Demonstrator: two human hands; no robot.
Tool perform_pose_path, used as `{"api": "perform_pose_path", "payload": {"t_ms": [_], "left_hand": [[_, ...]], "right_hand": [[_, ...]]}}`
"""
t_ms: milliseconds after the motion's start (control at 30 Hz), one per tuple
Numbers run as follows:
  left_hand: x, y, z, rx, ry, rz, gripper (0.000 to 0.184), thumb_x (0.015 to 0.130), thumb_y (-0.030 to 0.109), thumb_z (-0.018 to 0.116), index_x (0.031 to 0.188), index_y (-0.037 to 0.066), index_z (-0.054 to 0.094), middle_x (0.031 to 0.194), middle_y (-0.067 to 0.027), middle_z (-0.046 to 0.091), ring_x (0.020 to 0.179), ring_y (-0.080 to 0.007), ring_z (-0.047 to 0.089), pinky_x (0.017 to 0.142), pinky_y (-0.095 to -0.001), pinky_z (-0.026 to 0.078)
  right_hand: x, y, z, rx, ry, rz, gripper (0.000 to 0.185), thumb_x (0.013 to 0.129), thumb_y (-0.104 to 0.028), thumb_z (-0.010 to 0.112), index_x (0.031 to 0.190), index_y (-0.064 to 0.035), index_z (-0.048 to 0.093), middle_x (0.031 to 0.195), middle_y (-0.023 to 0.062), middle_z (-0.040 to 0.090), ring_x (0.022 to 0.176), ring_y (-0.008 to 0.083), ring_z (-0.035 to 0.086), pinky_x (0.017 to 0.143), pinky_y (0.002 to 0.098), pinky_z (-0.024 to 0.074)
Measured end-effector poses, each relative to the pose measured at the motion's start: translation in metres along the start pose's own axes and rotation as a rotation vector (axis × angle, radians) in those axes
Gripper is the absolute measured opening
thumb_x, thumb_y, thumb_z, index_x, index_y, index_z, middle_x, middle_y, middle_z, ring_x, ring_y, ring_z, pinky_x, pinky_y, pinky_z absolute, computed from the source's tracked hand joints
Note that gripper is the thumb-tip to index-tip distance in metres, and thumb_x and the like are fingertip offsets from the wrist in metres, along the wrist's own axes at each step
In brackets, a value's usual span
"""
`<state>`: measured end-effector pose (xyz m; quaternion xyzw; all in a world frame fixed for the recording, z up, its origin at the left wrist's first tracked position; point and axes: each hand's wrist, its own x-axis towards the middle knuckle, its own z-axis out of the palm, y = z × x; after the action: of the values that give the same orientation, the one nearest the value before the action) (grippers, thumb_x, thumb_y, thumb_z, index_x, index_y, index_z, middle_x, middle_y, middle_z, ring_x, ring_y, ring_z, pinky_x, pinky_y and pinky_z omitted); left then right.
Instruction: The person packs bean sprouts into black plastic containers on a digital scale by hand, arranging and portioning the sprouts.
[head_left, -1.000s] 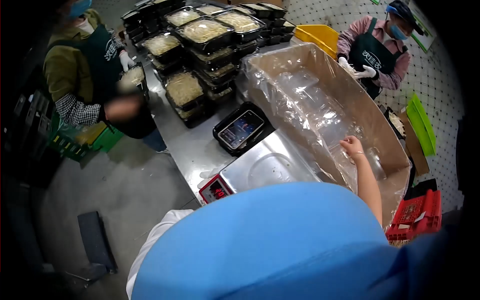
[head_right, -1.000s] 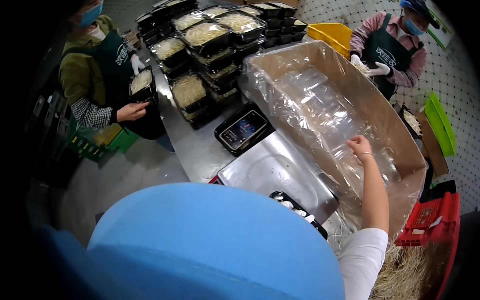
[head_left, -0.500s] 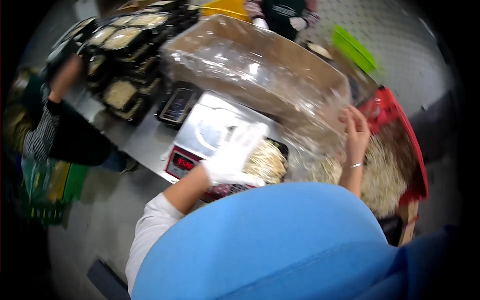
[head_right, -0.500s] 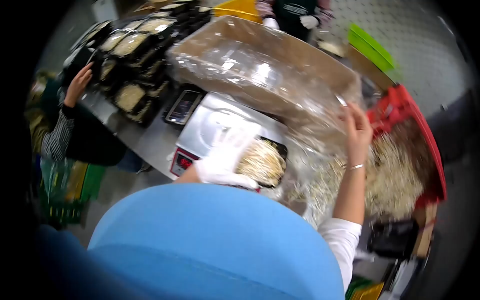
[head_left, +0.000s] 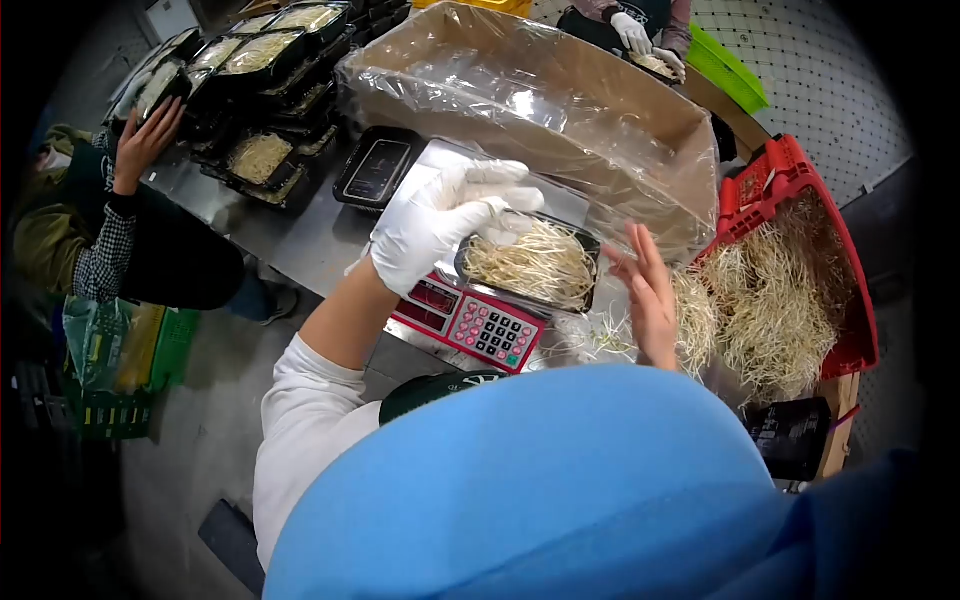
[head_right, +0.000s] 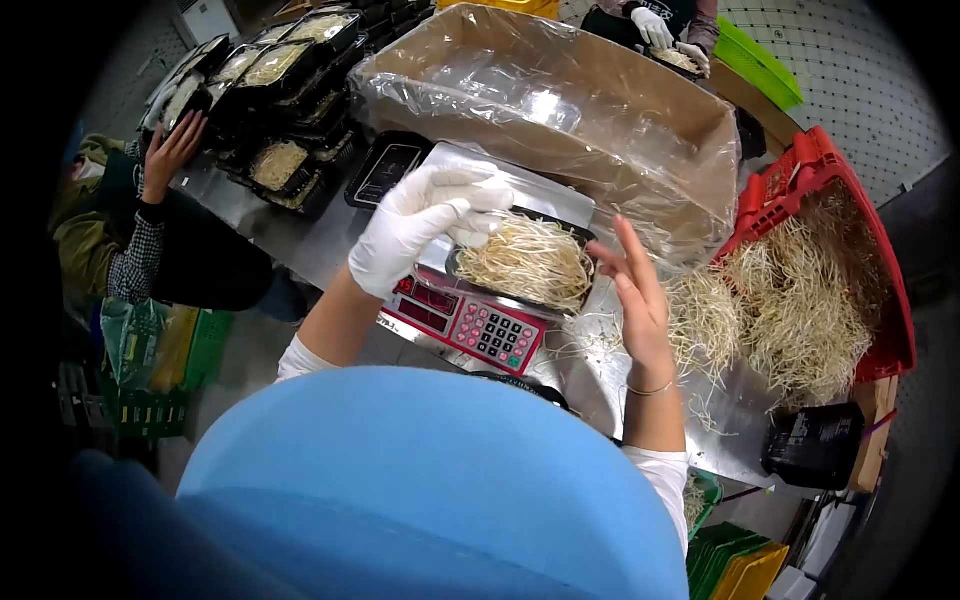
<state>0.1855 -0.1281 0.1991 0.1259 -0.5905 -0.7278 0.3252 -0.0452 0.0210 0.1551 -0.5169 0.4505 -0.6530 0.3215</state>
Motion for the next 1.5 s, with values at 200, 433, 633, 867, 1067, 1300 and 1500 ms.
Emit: {"api": "perform_pose_path", "payload": {"t_ms": [200, 433, 633, 867, 1067, 1300, 1500], "left_hand": [[0.025, -0.055, -0.007, 0.379, -0.039, 0.258, 0.057, 0.09, 0.017, 0.053, 0.137, 0.001, 0.026, 0.124, -0.0125, 0.049, 0.108, -0.0162, 0.049, 0.096, -0.0291, 0.036], [0.028, -0.099, -0.045, 0.799, 0.038, 0.081, 0.039, 0.093, 0.032, 0.042, 0.116, 0.003, 0.056, 0.126, -0.0171, 0.048, 0.115, -0.0259, 0.046, 0.098, -0.0311, 0.034], [0.039, -0.108, -0.055, -0.115, 0.177, -0.192, 0.06, 0.093, 0.051, 0.033, 0.107, -0.002, 0.058, 0.108, -0.0091, 0.06, 0.103, -0.0181, 0.054, 0.092, -0.029, 0.039], [0.047, -0.123, -0.062, -0.095, 0.203, -0.262, 0.033, 0.087, 0.021, 0.057, 0.109, -0.002, 0.058, 0.101, -0.0069, 0.061, 0.093, -0.0142, 0.056, 0.084, -0.0265, 0.044], [0.037, -0.129, -0.045, -0.205, 0.529, -0.15, 0.03, 0.082, 0.008, 0.058, 0.11, -0.003, 0.056, 0.097, -0.0069, 0.061, 0.088, -0.0128, 0.057, 0.08, -0.0243, 0.045], [0.029, -0.112, -0.047, -0.256, 0.296, -0.341, 0.022, 0.082, 0.006, 0.053, 0.102, -0.001, 0.059, 0.089, -0.0064, 0.062, 0.078, -0.0134, 0.059, 0.074, -0.0256, 0.048], [0.029, -0.113, -0.042, -0.252, 0.34, -0.308, 0.023, 0.082, 0.008, 0.053, 0.103, -0.001, 0.056, 0.087, -0.0076, 0.062, 0.075, -0.0156, 0.06, 0.07, -0.0274, 0.05]], "right_hand": [[-0.017, 0.057, -0.025, 0.009, 0.538, 0.027, 0.03, 0.091, -0.01, 0.048, 0.12, -0.0031, 0.045, 0.088, 0.0017, 0.052, 0.055, 0.0052, 0.045, 0.046, 0.0184, 0.0349], [-0.01, 0.12, -0.029, 0.259, 0.626, 0.453, 0.018, 0.089, -0.012, 0.051, 0.105, -0.0035, 0.051, 0.081, 0.0033, 0.053, 0.039, 0.0065, 0.036, 0.034, 0.0208, 0.0246], [0.035, 0.122, -0.012, -0.255, 0.46, 0.278, 0.016, 0.08, -0.01, 0.06, 0.094, -0.0018, 0.062, 0.085, 0.0053, 0.06, 0.079, 0.0158, 0.056, 0.076, 0.0254, 0.0439], [0.036, 0.113, 0.001, -0.458, 0.442, 0.281, 0.019, 0.081, -0.012, 0.062, 0.097, -0.0007, 0.062, 0.089, 0.0059, 0.059, 0.077, 0.0131, 0.055, 0.073, 0.0248, 0.0447], [0.034, 0.118, -0.005, 0.045, 0.339, 0.526, 0.019, 0.088, -0.014, 0.057, 0.097, 0.0024, 0.057, 0.081, 0.0018, 0.059, 0.072, 0.0079, 0.053, 0.067, 0.0217, 0.0443], [0.034, 0.126, -0.004, 0.176, 0.372, 0.474, 0.013, 0.086, -0.009, 0.056, 0.094, 0.0009, 0.058, 0.081, 0.0025, 0.061, 0.069, 0.0087, 0.056, 0.064, 0.0213, 0.0456], [0.033, 0.131, -0.006, 0.206, 0.399, 0.475, 0.011, 0.085, -0.007, 0.057, 0.093, 0.0004, 0.06, 0.079, 0.0033, 0.062, 0.066, 0.0099, 0.057, 0.062, 0.022, 0.0464]]}}
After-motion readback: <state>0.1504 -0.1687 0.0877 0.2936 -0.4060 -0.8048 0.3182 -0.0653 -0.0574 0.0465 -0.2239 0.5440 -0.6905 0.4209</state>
